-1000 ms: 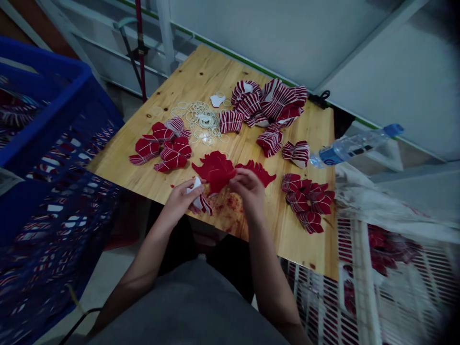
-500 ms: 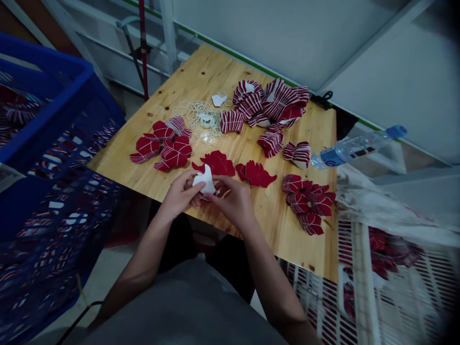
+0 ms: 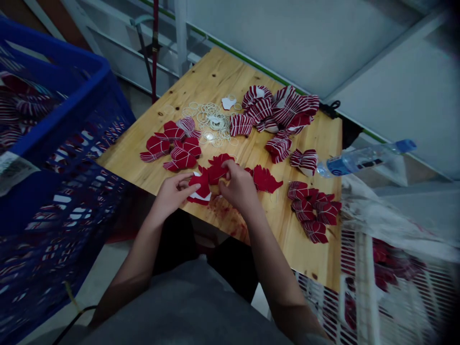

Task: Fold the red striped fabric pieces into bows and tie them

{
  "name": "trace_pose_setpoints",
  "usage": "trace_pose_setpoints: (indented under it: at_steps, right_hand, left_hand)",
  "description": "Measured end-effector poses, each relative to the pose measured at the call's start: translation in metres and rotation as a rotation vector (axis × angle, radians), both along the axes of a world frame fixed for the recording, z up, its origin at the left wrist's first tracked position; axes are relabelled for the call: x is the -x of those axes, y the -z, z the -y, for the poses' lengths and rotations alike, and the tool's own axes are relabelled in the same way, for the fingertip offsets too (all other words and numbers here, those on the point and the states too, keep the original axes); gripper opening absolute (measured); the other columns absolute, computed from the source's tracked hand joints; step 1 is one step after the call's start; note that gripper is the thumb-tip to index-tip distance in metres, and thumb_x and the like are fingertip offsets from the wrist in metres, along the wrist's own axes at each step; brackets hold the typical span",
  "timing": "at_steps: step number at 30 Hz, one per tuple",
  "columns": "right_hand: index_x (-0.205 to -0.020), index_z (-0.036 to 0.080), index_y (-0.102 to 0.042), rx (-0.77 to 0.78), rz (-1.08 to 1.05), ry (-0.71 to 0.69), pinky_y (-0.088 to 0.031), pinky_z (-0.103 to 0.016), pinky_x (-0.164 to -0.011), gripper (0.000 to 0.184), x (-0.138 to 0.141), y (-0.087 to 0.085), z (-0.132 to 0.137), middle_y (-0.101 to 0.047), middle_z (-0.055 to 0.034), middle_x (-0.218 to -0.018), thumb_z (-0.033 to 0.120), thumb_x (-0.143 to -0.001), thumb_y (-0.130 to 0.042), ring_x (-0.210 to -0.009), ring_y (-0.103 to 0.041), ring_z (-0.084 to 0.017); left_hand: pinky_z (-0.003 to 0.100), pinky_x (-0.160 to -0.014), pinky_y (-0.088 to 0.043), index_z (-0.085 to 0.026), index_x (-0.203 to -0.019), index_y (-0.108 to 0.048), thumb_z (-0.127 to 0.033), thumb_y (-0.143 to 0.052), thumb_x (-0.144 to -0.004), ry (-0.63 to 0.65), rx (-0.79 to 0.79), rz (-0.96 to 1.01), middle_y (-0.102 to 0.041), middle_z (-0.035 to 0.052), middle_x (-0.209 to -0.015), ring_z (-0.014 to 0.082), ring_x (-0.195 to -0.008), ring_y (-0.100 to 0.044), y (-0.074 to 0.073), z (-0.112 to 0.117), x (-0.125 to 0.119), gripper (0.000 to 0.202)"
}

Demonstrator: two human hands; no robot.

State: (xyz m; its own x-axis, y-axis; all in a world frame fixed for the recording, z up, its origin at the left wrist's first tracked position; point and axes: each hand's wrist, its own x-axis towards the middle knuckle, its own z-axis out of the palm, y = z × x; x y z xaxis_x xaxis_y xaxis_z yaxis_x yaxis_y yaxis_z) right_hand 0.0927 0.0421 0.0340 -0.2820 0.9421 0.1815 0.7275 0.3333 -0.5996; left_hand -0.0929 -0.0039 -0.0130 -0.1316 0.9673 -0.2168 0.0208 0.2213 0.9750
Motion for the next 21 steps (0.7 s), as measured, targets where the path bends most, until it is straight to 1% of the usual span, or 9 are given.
trace_pose_setpoints:
  at_steps: [2, 4, 7, 9, 12, 14, 17, 18, 21]
  right_hand:
    - [-0.100, 0.021, -0.061, 0.121, -0.092, -0.081, -0.046, -0.027, -0.061, 0.026, 0.003, -0.001, 0.008, -0.065, -0.0008, -0.076, 0.018, -0.074, -0.063, -0.065, -0.061, -0.016]
    - [-0.101, 0.021, -0.062, 0.276, -0.266, -0.070, -0.048, -0.026, -0.057, 0.027, 0.006, 0.003, 0.017, -0.067, -0.0004, -0.075, 0.029, -0.076, -0.068, -0.062, -0.063, -0.015]
    - [-0.090, 0.020, -0.063, 0.460, -0.550, -0.005, -0.053, -0.027, -0.057, 0.027, 0.003, 0.017, 0.027, -0.069, -0.0013, -0.072, 0.038, -0.072, -0.073, -0.064, -0.067, -0.017]
    - [-0.079, 0.020, -0.062, 0.526, -0.666, 0.057, -0.054, -0.027, -0.055, 0.025, -0.006, 0.023, 0.029, -0.070, -0.0019, -0.069, 0.041, -0.071, -0.072, -0.061, -0.068, -0.017]
    - [-0.071, 0.020, -0.061, 0.537, -0.711, 0.180, -0.049, -0.025, -0.046, 0.025, -0.028, 0.020, 0.026, -0.069, -0.0015, -0.066, 0.043, -0.070, -0.072, -0.054, -0.064, -0.016]
    - [-0.075, 0.020, -0.063, 0.525, -0.731, 0.233, -0.049, -0.024, -0.046, 0.026, -0.040, 0.013, 0.025, -0.069, -0.0013, -0.067, 0.043, -0.068, -0.074, -0.055, -0.064, -0.015]
    - [-0.085, 0.020, -0.067, 0.558, -0.730, 0.191, -0.051, -0.025, -0.050, 0.032, -0.045, 0.006, 0.026, -0.071, -0.0023, -0.074, 0.044, -0.066, -0.077, -0.061, -0.065, -0.016]
    - [-0.085, 0.020, -0.067, 0.560, -0.721, 0.166, -0.051, -0.025, -0.051, 0.032, -0.043, 0.007, 0.028, -0.071, -0.0026, -0.075, 0.043, -0.066, -0.077, -0.062, -0.065, -0.016]
    - [-0.071, 0.019, -0.064, 0.495, -0.737, 0.194, -0.048, -0.025, -0.050, 0.026, -0.037, 0.015, 0.030, -0.068, -0.0015, -0.067, 0.041, -0.065, -0.078, -0.057, -0.062, -0.015]
  left_hand:
    - [0.024, -0.058, -0.048, -0.011, -0.113, -0.068, -0.038, -0.078, -0.067, 0.007, -0.025, 0.007, -0.066, 0.0018, -0.073, 0.0142, -0.064, -0.061, 0.000, 0.000, 0.001, 0.053]
    - [0.026, -0.062, -0.051, -0.013, -0.115, -0.068, -0.038, -0.077, -0.068, 0.066, -0.024, 0.021, -0.069, 0.0038, -0.079, 0.0172, -0.071, -0.064, -0.002, 0.001, 0.002, 0.054]
    - [0.027, -0.066, -0.054, -0.018, -0.123, -0.065, -0.034, -0.078, -0.068, 0.219, -0.014, 0.072, -0.071, 0.0043, -0.086, 0.0195, -0.080, -0.067, -0.004, 0.002, 0.002, 0.059]
    - [0.030, -0.074, -0.056, -0.019, -0.128, -0.061, -0.031, -0.080, -0.066, 0.294, -0.009, 0.162, -0.073, 0.0057, -0.096, 0.0205, -0.088, -0.068, -0.004, 0.002, -0.001, 0.066]
    - [0.035, -0.084, -0.056, -0.015, -0.126, -0.060, -0.028, -0.083, -0.060, 0.237, -0.017, 0.252, -0.073, 0.0089, -0.104, 0.0219, -0.093, -0.069, -0.002, -0.002, -0.009, 0.071]
    - [0.037, -0.086, -0.056, -0.013, -0.120, -0.062, -0.026, -0.085, -0.057, 0.188, -0.027, 0.248, -0.073, 0.0100, -0.103, 0.0229, -0.092, -0.070, -0.001, -0.005, -0.017, 0.069]
    - [0.038, -0.086, -0.056, -0.013, -0.115, -0.064, -0.025, -0.084, -0.058, 0.253, -0.036, 0.268, -0.074, 0.0104, -0.102, 0.0244, -0.093, -0.070, -0.003, -0.008, -0.032, 0.062]
    - [0.038, -0.086, -0.056, -0.013, -0.115, -0.065, -0.025, -0.083, -0.059, 0.287, -0.039, 0.279, -0.074, 0.0103, -0.102, 0.0243, -0.092, -0.070, -0.004, -0.009, -0.037, 0.060]
    - [0.037, -0.084, -0.056, -0.013, -0.116, -0.065, -0.026, -0.082, -0.061, 0.345, -0.044, 0.256, -0.074, 0.0090, -0.098, 0.0221, -0.087, -0.070, -0.007, -0.010, -0.050, 0.058]
